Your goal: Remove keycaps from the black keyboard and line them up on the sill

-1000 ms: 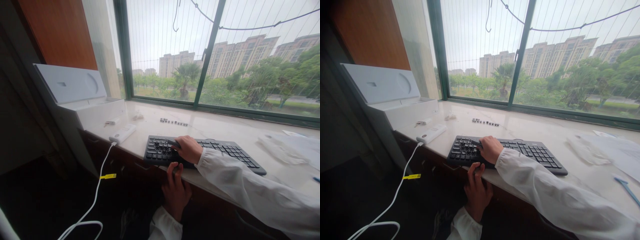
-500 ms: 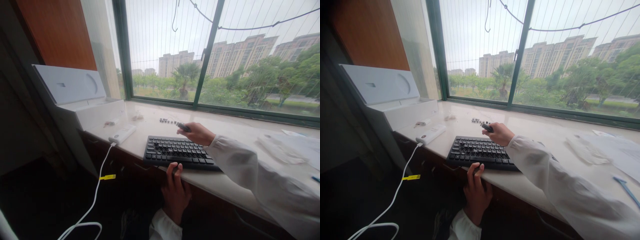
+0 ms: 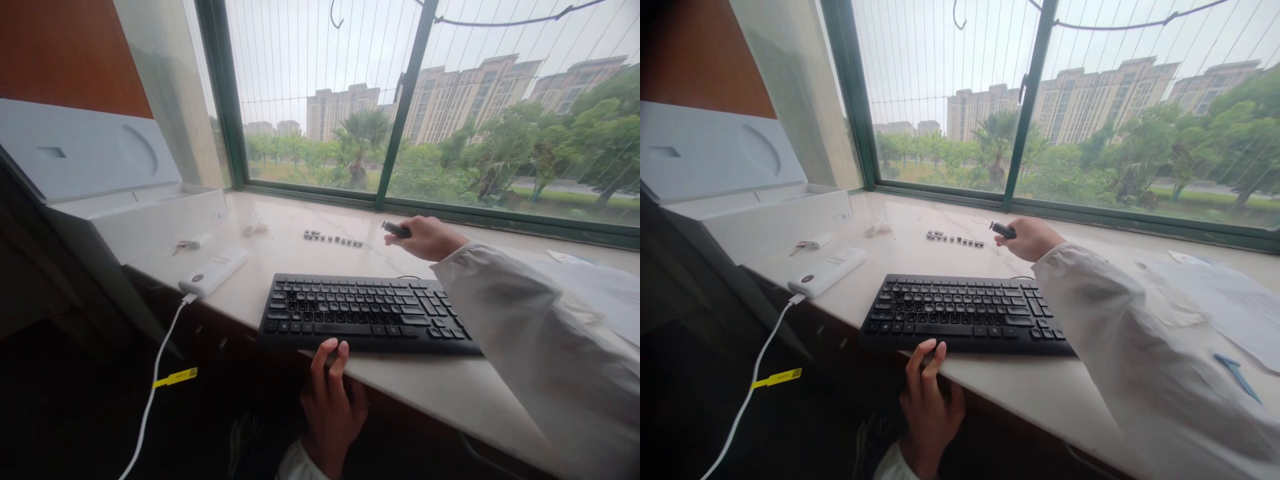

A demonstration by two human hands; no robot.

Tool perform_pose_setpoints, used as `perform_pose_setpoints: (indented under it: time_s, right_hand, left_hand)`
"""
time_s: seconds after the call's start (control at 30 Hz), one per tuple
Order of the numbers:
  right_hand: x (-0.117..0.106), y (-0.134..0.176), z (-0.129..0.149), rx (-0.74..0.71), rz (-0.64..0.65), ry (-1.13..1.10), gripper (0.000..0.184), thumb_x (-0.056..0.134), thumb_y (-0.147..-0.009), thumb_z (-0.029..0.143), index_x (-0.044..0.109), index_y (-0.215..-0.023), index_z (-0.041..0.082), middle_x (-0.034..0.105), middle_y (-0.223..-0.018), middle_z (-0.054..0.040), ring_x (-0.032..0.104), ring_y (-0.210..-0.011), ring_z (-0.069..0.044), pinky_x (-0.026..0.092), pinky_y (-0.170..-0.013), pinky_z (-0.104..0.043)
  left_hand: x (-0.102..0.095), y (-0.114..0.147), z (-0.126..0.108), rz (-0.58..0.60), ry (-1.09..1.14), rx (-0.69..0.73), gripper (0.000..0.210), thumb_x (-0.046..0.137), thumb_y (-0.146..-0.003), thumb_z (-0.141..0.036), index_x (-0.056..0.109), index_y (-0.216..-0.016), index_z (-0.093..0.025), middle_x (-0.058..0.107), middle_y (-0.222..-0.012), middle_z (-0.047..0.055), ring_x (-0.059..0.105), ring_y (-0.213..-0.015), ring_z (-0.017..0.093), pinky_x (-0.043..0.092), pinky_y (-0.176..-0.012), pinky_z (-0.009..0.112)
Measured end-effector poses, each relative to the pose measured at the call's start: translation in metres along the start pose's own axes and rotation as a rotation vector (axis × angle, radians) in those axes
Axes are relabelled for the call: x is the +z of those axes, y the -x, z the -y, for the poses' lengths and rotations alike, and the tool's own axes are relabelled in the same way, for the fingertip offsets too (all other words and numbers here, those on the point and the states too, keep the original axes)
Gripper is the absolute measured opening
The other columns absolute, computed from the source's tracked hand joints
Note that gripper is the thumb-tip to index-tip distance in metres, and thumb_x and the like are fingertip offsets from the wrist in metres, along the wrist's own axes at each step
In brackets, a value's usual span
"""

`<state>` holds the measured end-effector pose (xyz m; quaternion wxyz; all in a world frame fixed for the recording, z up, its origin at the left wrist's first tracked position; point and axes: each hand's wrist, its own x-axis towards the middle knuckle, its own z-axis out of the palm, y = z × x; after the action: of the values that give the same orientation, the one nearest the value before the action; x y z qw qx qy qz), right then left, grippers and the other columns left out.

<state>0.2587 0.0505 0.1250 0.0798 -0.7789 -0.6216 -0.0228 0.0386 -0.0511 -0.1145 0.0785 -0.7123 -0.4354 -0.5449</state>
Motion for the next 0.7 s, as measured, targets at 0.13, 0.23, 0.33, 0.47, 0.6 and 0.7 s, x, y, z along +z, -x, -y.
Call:
perform_pose_setpoints:
  time_s: [0.13,0.23,0.33,0.47,0.6,0.7]
  right_hand:
    - [0.008,-0.018,-0.029,0.065,0.068,-0.02,0.031,0.057,-0.085,0.045,0.077,-0.092,0.023,0.066,-0.069,-0.0039,0.059,-0.065,-0.017,0.039,-0.061,-0.028]
    - [0.018,-0.03,-0.051,0.083,0.084,0.002,0.032,0.057,-0.084,0.046,0.077,-0.091,0.022,0.066,-0.069,-0.0043,0.059,-0.066,-0.018,0.038,-0.06,-0.028]
    - [0.024,-0.038,-0.063,0.098,0.105,0.019,0.035,0.056,-0.085,0.048,0.077,-0.091,0.022,0.066,-0.072,-0.0048,0.06,-0.069,-0.019,0.038,-0.06,-0.028]
    - [0.026,-0.039,-0.066,0.101,0.125,0.01,0.038,0.054,-0.086,0.051,0.076,-0.093,0.02,0.067,-0.077,-0.0062,0.06,-0.073,-0.02,0.04,-0.062,-0.029]
    - [0.029,-0.036,-0.058,0.061,0.105,-0.021,0.036,0.056,-0.085,0.05,0.075,-0.091,0.021,0.067,-0.07,-0.0051,0.059,-0.068,-0.019,0.038,-0.06,-0.029]
    - [0.038,-0.044,-0.04,-0.066,0.048,-0.016,0.034,0.056,-0.084,0.051,0.075,-0.085,0.022,0.067,-0.068,-0.0042,0.058,-0.064,-0.017,0.036,-0.058,-0.027]
  left_hand:
    - [0.003,0.001,0.003,-0.035,-0.007,0.033,0.034,0.047,-0.086,-0.014,0.055,-0.119,-0.015,0.058,-0.116,0.012,0.061,-0.108,0.019,0.054,-0.075,0.025]
    - [0.006,0.003,0.007,-0.055,-0.01,0.076,0.033,0.05,-0.086,-0.013,0.056,-0.118,-0.015,0.059,-0.117,0.012,0.061,-0.108,0.018,0.053,-0.078,0.025]
    - [0.008,0.008,0.011,-0.054,-0.044,0.07,0.031,0.051,-0.086,-0.013,0.058,-0.116,-0.017,0.06,-0.117,0.01,0.062,-0.105,0.018,0.052,-0.077,0.025]
    - [0.014,0.017,0.016,-0.09,-0.076,0.059,0.028,0.052,-0.086,-0.015,0.061,-0.112,-0.023,0.064,-0.113,0.006,0.065,-0.097,0.017,0.05,-0.075,0.026]
    - [0.023,0.023,0.019,-0.176,-0.096,0.044,0.026,0.053,-0.086,-0.016,0.063,-0.107,-0.026,0.068,-0.101,0.003,0.066,-0.088,0.017,0.049,-0.074,0.029]
    - [0.03,0.027,0.021,-0.236,-0.089,0.032,0.032,0.053,-0.086,-0.018,0.061,-0.115,-0.03,0.069,-0.092,0.002,0.066,-0.08,0.017,0.049,-0.07,0.029]
